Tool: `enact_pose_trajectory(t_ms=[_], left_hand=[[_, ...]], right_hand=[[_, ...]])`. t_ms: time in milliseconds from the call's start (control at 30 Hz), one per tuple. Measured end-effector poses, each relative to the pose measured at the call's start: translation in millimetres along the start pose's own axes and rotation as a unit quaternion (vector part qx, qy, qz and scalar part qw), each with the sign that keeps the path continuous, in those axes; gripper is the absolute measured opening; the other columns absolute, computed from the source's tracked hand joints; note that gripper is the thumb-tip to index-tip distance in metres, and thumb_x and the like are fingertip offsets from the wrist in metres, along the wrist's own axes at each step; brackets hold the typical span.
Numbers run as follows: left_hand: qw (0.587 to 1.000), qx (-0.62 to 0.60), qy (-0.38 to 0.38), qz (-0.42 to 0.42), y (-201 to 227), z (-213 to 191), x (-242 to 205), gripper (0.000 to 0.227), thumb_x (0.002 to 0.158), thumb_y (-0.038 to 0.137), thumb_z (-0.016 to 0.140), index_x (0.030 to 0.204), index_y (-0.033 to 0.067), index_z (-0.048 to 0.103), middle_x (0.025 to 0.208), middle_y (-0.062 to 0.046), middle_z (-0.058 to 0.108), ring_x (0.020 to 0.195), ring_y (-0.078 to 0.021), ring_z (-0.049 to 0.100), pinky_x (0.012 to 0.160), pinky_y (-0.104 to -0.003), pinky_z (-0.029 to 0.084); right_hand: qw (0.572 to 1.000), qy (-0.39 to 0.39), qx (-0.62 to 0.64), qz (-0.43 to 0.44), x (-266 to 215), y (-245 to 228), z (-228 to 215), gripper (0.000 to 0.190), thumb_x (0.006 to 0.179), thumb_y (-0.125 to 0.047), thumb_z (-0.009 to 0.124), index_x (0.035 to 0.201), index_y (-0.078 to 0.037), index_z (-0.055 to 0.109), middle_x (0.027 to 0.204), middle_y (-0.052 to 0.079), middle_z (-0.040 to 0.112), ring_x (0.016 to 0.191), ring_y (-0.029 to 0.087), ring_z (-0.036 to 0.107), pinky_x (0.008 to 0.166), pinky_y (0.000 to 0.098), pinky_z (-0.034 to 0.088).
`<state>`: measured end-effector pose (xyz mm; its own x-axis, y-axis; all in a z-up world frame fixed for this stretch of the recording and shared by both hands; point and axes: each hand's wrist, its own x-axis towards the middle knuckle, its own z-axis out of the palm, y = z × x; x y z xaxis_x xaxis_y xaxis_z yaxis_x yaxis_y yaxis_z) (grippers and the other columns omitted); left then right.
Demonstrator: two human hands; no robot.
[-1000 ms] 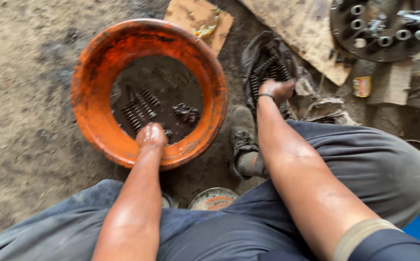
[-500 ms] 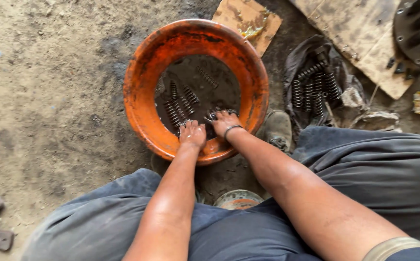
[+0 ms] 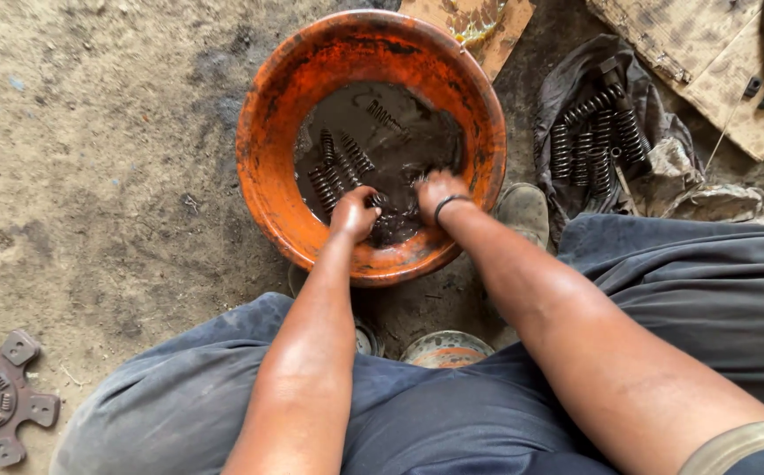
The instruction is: The person sits on the ground and washes metal springs by hand in an orange basin filled with liquid. They repeatedly submerge, agitate, and rinse the springs, then place them on a nearby cloth.
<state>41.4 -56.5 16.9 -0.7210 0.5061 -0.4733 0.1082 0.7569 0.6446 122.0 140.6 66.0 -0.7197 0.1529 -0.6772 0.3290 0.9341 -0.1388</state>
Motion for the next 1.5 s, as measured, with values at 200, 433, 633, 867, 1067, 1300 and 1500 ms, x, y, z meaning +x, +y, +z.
enact_pose_trajectory(t_ms=[200,433,633,867,1067,1300,1500], left_hand=[[0.912,-0.408,0.018,-0.035,-15,-5,24,0.047,0.082,0.010,0.079,0.127,0.0043,0.067,0.107,-0.009,0.074,0.094,-0.0164,0.068,0.083,-0.029,0.055],[0.980,-0.086,0.173,-0.046,24,-22,-15,0.045,0.080,0.016,0.083,0.117,0.0110,0.058,0.107,-0.015,0.071,0.098,-0.0305,0.068,0.087,-0.041,0.052],[0.980,0.011,0.201,0.001,64,-42,-38,0.043,0.081,0.020,0.083,0.113,0.0113,0.056,0.114,-0.017,0.070,0.106,-0.0388,0.066,0.087,-0.049,0.052],[0.942,-0.137,0.307,0.018,64,-69,-23,0.043,0.076,0.021,0.084,0.111,0.0065,0.064,0.108,-0.016,0.073,0.099,-0.0275,0.072,0.090,-0.038,0.057],[0.830,-0.452,0.323,0.055,32,-84,5,0.034,0.083,0.012,0.076,0.115,0.0033,0.068,0.103,-0.007,0.073,0.091,-0.0172,0.070,0.087,-0.033,0.057],[0.650,-0.740,0.131,-0.107,5,-68,3,0.019,0.094,0.019,0.061,0.100,0.0019,0.065,0.085,-0.014,0.072,0.076,-0.0278,0.070,0.074,-0.043,0.061],[0.677,-0.721,0.069,-0.128,-7,-51,6,0.030,0.099,0.027,0.050,0.103,0.0010,0.065,0.085,-0.016,0.074,0.074,-0.0276,0.070,0.067,-0.041,0.059]], right_hand=[[0.997,-0.045,0.047,-0.036,-3,-19,3,0.045,0.087,-0.021,0.066,0.132,-0.020,0.070,0.139,0.011,0.064,0.134,0.030,0.056,0.109,0.0464,0.046],[0.998,-0.035,-0.040,-0.016,-25,-15,-17,0.053,0.090,-0.025,0.066,0.142,-0.020,0.058,0.145,0.013,0.054,0.137,0.031,0.049,0.109,0.0497,0.040],[0.999,-0.026,-0.027,-0.027,-37,-23,-16,0.054,0.088,-0.022,0.068,0.141,-0.019,0.059,0.144,0.012,0.057,0.135,0.030,0.052,0.108,0.0490,0.042],[0.995,-0.086,0.030,-0.040,-29,-20,-24,0.037,0.088,-0.019,0.066,0.122,-0.010,0.076,0.129,0.019,0.072,0.121,0.033,0.068,0.099,0.0424,0.054],[0.998,0.035,-0.052,-0.025,-48,-18,-33,0.048,0.088,-0.024,0.068,0.136,-0.020,0.063,0.140,0.012,0.059,0.133,0.031,0.053,0.107,0.0478,0.044],[0.998,-0.047,-0.023,-0.043,-50,-37,-16,0.050,0.090,-0.036,0.070,0.133,-0.010,0.070,0.144,0.013,0.062,0.134,0.031,0.057,0.105,0.0391,0.049],[0.999,0.023,0.019,0.019,-24,-13,-37,0.051,0.094,-0.028,0.062,0.145,-0.020,0.060,0.142,0.013,0.065,0.132,0.031,0.060,0.105,0.0464,0.049]])
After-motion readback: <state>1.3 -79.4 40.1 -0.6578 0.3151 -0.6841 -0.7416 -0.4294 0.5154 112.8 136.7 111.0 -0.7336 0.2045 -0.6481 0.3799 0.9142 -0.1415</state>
